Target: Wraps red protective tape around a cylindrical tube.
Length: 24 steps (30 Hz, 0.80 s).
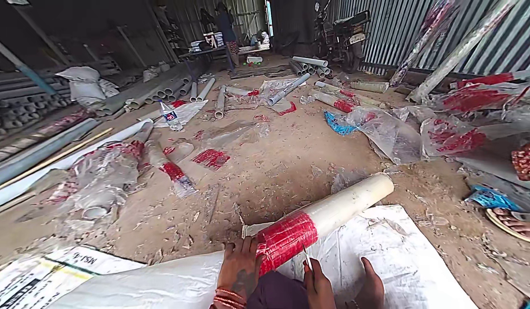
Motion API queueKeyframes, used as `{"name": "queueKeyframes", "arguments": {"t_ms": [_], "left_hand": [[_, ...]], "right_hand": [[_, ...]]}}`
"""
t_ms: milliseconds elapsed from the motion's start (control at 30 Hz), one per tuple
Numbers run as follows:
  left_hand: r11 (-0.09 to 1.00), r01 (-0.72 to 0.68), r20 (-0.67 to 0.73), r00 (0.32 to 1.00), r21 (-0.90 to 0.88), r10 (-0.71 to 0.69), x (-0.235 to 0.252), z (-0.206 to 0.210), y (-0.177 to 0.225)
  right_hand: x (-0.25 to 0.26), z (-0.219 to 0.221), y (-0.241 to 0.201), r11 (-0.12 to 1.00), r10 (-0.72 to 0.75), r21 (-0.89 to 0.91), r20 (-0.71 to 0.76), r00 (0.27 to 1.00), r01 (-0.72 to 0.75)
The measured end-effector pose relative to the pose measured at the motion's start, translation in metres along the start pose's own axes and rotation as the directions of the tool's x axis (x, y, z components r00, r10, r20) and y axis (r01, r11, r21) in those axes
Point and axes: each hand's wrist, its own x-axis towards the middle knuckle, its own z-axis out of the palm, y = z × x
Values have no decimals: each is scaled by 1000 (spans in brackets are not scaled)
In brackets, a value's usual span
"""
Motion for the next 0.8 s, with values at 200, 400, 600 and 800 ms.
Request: {"name": "queueKeyframes", "arguments": {"t_ms": [200,400,600,800], "left_hand": [[990,-127,-407,903,62,142,0,30,-13],[986,-167,-438,885,21,159,1,35,-17],[978,-208,-441,876,17,193,0,38,-23],[975,-224,-442,874,3,202,0,36,-25]], "right_hand": [[-3,1,4,1000,-6,-20,52,999,7],[-12,-6,-29,998,-11,-58,141,990,20],[2,-8,-75,993,32,-120,362,931,13],[20,-6,-107,959,163,-283,542,824,-4]]}}
